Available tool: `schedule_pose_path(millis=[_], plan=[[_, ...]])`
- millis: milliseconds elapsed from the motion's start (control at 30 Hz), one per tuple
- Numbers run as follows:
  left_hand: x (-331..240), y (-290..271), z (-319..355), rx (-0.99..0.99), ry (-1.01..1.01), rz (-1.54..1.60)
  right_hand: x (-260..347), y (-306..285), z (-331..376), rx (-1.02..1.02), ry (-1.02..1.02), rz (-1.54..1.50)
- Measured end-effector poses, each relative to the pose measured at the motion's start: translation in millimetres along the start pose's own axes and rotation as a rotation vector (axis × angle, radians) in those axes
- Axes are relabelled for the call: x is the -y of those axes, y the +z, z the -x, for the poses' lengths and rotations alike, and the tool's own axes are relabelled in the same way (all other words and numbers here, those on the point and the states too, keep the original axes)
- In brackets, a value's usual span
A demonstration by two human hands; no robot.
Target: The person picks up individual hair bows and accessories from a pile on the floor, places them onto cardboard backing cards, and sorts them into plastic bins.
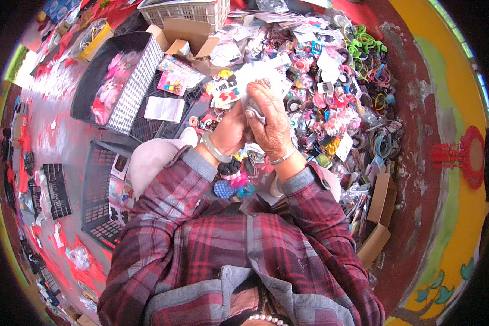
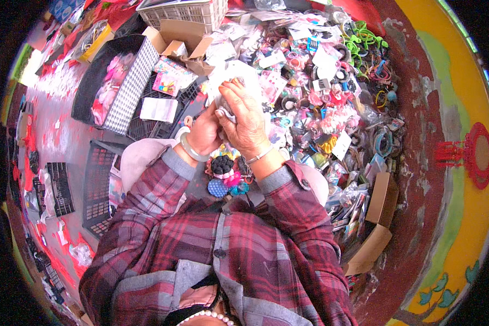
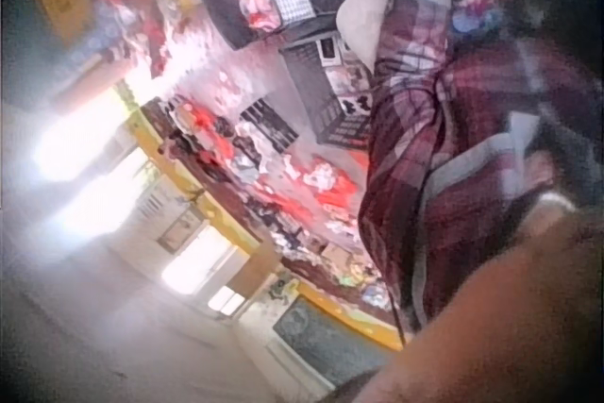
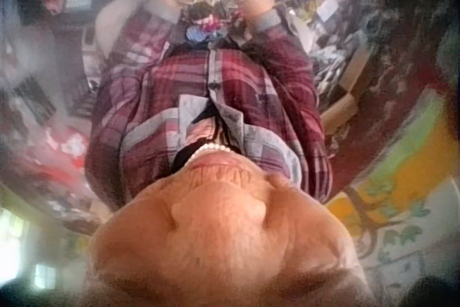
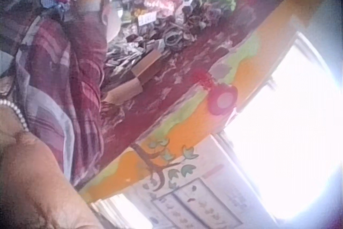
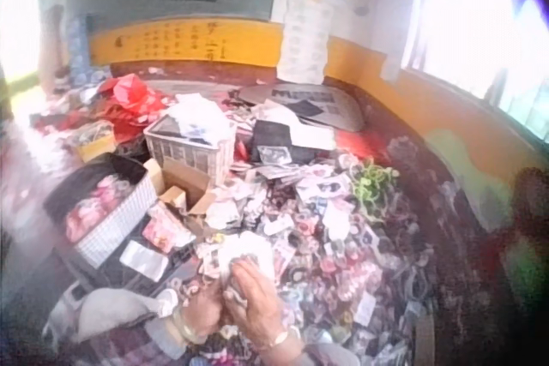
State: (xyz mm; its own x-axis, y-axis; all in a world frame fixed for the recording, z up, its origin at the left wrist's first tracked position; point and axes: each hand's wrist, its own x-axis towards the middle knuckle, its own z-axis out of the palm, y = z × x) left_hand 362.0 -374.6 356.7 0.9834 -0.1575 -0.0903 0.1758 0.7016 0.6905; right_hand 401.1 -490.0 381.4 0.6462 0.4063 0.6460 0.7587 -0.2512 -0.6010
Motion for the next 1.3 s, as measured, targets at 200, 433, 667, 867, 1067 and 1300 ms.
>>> schedule_pose_path(millis=[200,433,667,867,1067,1300], plan=[[1.3,-3.7,3.6,0.187,0.003,-0.004,-14.7,-8.2,-5.1,-0.070,0.001,0.089],[-14.7,-20.1,3.4,0.168,0.099,0.043,-64.5,-13.4,6.0,-0.271,0.423,0.215],[-53.7,-11.6,12.0,0.081,0.274,0.439,-45.3,-40.2,0.3,0.061,0.851,-0.963],[-51.9,1.1,40.6,0.106,0.281,0.465,10.0,-20.7,17.7,0.131,0.866,-1.039],[-68.2,-30.2,82.0,-0.092,0.174,0.274,65.1,-30.4,13.7,0.041,0.403,-0.327],[-114.3,-31.2,166.9,0.028,0.161,0.078,102.6,-35.7,1.3,0.094,-0.440,0.355]])
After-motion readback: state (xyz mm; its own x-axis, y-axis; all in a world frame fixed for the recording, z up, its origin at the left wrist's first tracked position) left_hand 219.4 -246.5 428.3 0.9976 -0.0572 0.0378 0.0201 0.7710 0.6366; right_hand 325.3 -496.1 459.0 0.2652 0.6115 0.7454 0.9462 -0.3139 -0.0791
